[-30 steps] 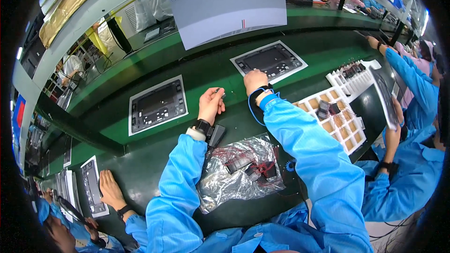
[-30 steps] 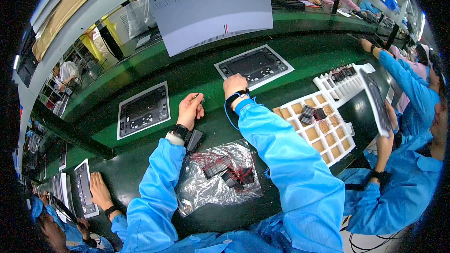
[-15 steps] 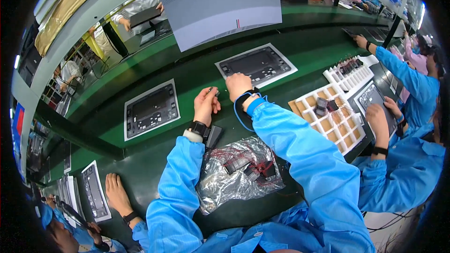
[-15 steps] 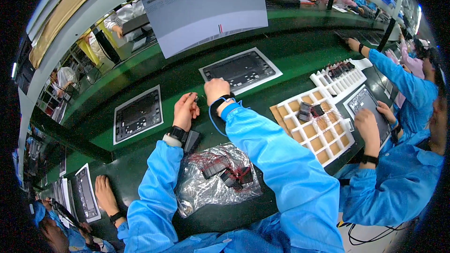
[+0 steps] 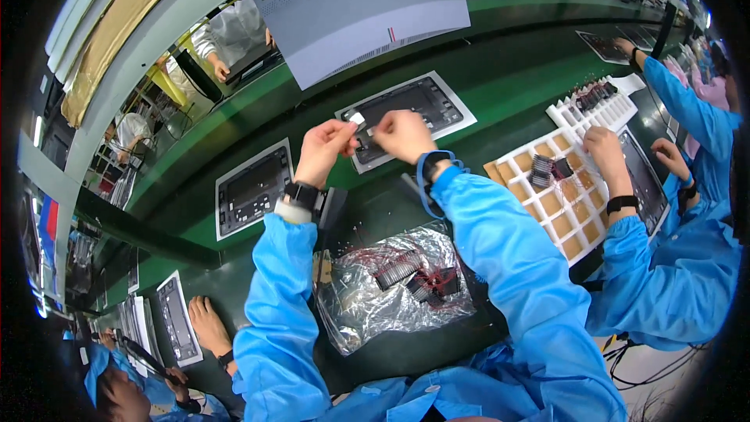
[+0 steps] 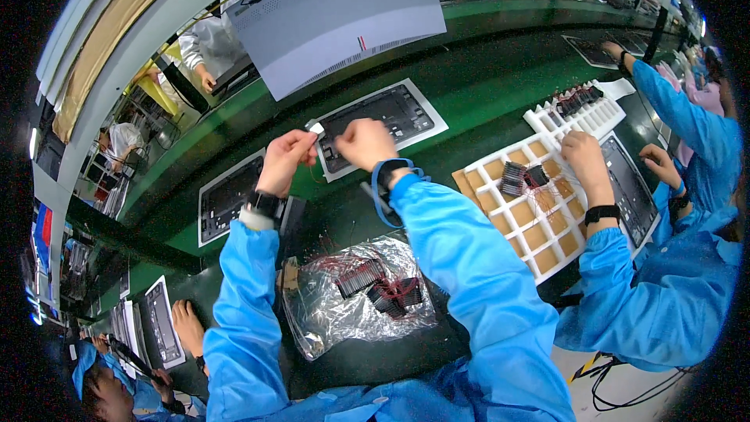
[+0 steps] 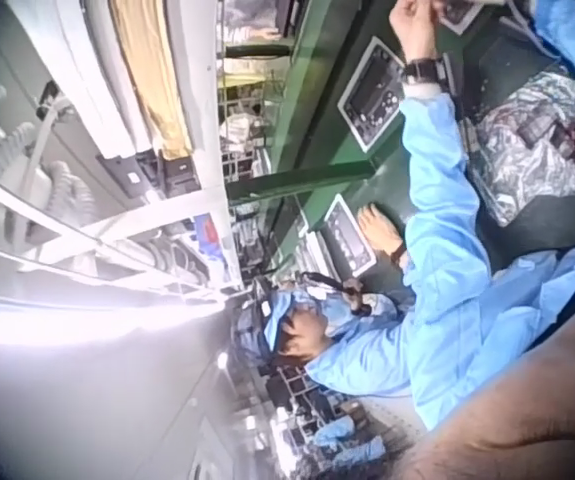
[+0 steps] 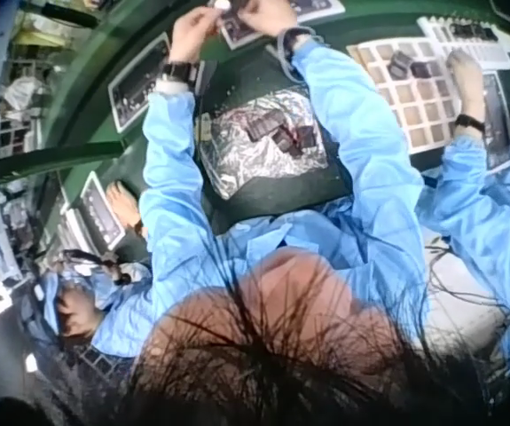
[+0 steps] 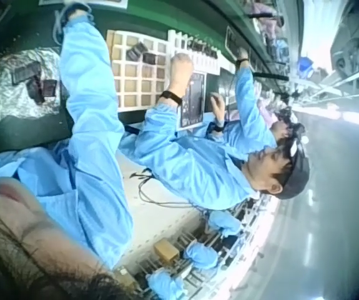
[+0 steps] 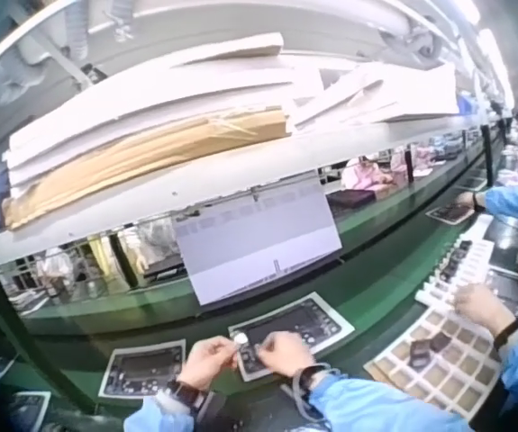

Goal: Assembling electronic components and wiring them together at a factory workbench.

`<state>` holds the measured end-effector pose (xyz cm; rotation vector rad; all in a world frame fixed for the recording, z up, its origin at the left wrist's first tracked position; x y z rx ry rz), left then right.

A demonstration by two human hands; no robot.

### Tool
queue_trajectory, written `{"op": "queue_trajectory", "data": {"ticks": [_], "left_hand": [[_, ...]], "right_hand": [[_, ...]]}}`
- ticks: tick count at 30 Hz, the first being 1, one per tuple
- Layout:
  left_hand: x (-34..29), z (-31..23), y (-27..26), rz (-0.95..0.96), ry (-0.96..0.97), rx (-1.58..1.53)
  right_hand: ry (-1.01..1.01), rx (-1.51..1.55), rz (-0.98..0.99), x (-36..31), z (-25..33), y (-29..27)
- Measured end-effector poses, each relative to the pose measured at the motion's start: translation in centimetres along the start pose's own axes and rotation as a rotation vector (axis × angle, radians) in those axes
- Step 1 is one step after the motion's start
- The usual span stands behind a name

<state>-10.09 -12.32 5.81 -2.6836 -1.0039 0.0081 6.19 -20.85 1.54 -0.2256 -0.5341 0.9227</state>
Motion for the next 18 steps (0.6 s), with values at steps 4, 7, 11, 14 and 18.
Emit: {"op": "queue_trajectory", "data": {"ticks": [4,7,11,14,18], "left_hand": [[6.2,-1.1,3.4,0.163,-0.114,0.09],[10.8,-0.6,5.8,0.186,-0.177,0.302],[16.7,1.7,9.6,0.057,-0.23,0.504],[20.3,6.0,10.8,0.012,-0.254,0.6],[22.7,6.7,13.2,0.038,-0.175,0.823]], "right_hand": [[0.045,0.164,-0.176,-1.2,-6.2,-4.7],[0.16,0.401,-0.336,-2.4,-7.5,-6.1],[0.198,0.552,-0.515,-2.6,-8.3,-6.5],[0.207,0.635,-0.534,-2.8,-7.8,-5.6],[0.169,0.633,-0.583,-2.7,-7.9,-6.3]]}}
Point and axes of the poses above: each hand's wrist, its own x-axis towards the middle knuckle, its own y-axis out of the palm, z = x × y, the point moved 2 cm from there along x, towards the middle knuckle, and after that the axes turned 7 degrees about x, right-handed, at the moved point
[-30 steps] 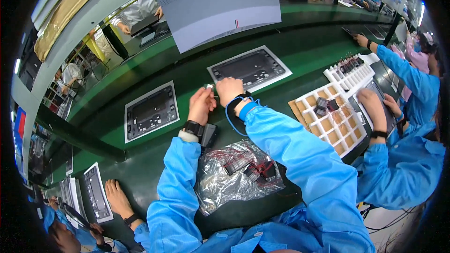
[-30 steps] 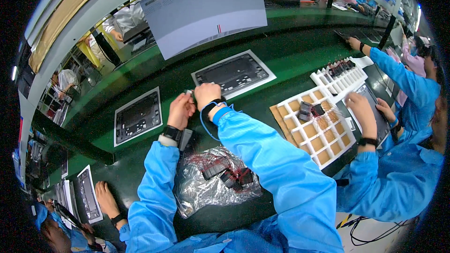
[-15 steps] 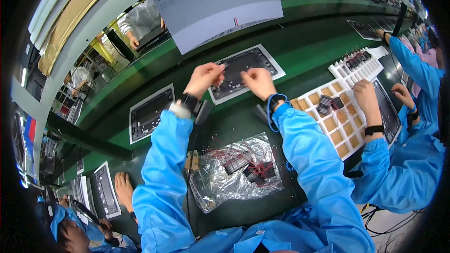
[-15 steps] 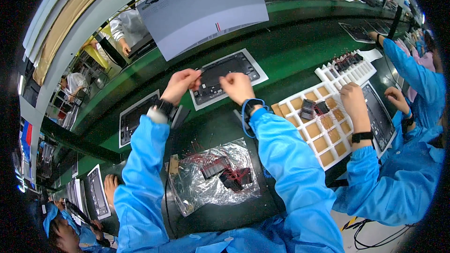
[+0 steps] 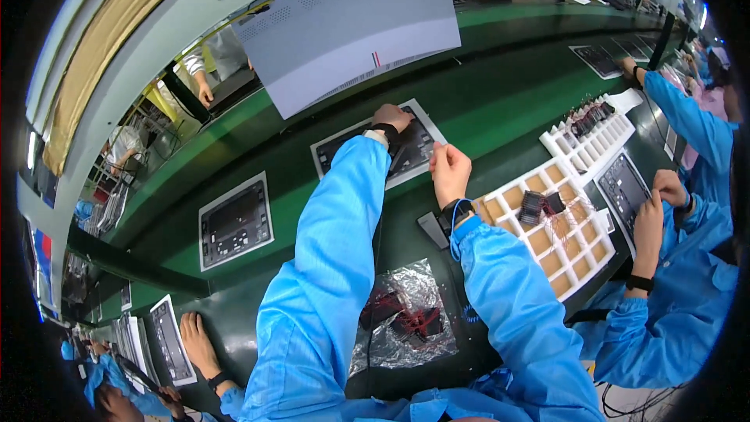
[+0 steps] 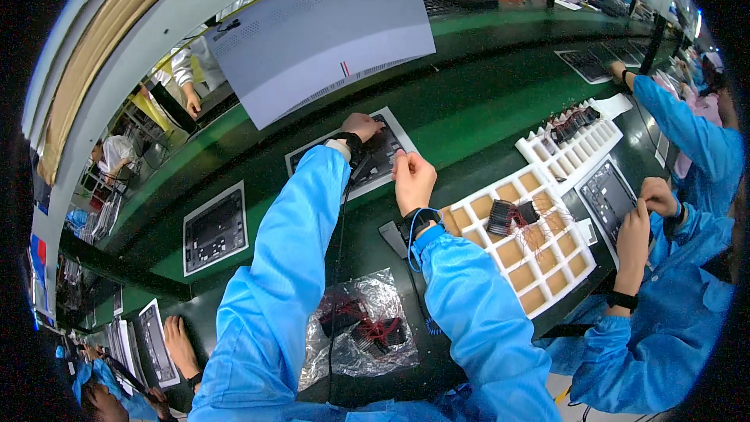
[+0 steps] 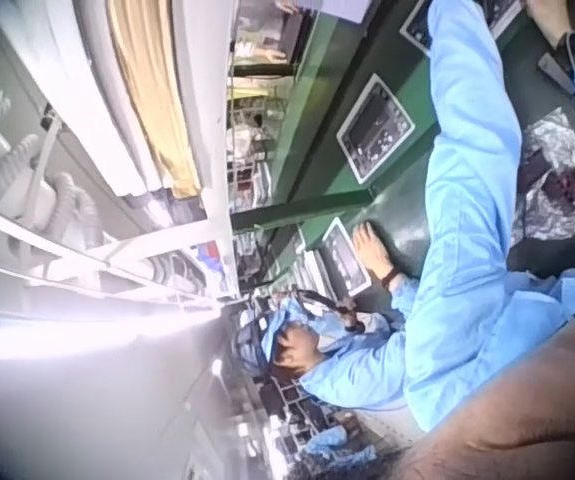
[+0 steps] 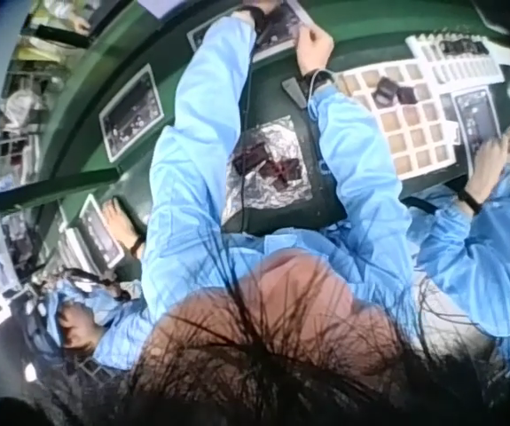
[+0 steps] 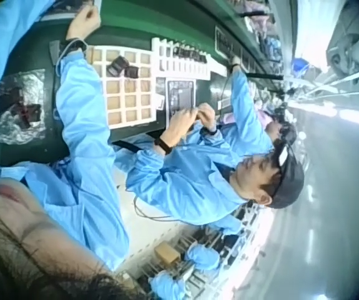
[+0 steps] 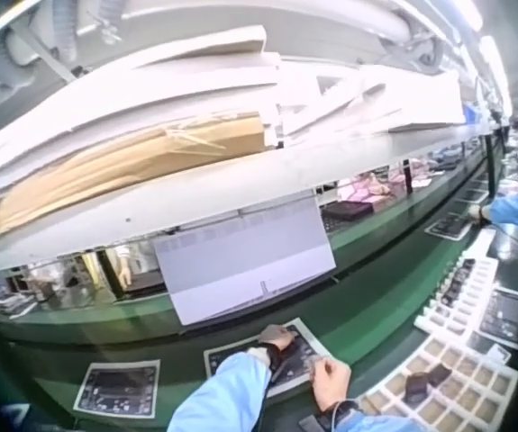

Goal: Assembling electronic components and wiring them together at a factory workbench.

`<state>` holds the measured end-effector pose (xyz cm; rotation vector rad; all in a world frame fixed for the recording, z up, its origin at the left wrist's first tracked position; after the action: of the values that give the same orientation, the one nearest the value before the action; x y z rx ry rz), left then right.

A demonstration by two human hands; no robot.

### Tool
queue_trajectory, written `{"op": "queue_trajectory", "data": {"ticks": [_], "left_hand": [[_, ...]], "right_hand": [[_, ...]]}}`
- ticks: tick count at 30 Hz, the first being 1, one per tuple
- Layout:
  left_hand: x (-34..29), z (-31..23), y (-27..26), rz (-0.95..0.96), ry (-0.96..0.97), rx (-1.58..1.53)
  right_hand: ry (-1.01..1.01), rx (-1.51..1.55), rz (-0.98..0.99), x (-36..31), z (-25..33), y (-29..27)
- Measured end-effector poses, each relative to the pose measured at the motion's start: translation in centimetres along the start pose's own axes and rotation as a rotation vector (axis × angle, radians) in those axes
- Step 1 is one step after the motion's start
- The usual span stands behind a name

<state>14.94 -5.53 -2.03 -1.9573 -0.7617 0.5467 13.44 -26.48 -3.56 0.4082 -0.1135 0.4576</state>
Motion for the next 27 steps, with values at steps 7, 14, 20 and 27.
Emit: {"op": "queue_trajectory", "data": {"ticks": [7,14,20,27], "left_hand": [[0.8,0.7,1.1,-0.053,-0.014,0.059],[1.3,2.3,1.4,-0.01,0.045,0.032],[1.7,3.0,1.1,0.04,0.082,0.107],[0.3,2.8,0.8,-0.071,0.019,0.05]], "right_hand": [[0.045,-0.003,0.003,0.1,0.3,-0.2],[0.034,-0.016,0.0,0.0,0.1,-0.1],[0.041,-0.07,0.011,-0.1,0.1,0.1],[0.001,-0.109,0.038,0.1,-0.1,0.1]]}}
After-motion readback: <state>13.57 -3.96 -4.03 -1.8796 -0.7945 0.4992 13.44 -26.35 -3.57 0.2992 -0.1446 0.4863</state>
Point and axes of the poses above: each hand's wrist, its own x-axis towards the middle knuckle, its own y-axis out of the palm, z = x × y, the point moved 2 cm from there along x, towards the middle knuckle, and after that the axes turned 7 degrees about x, right-handed, at the moved point
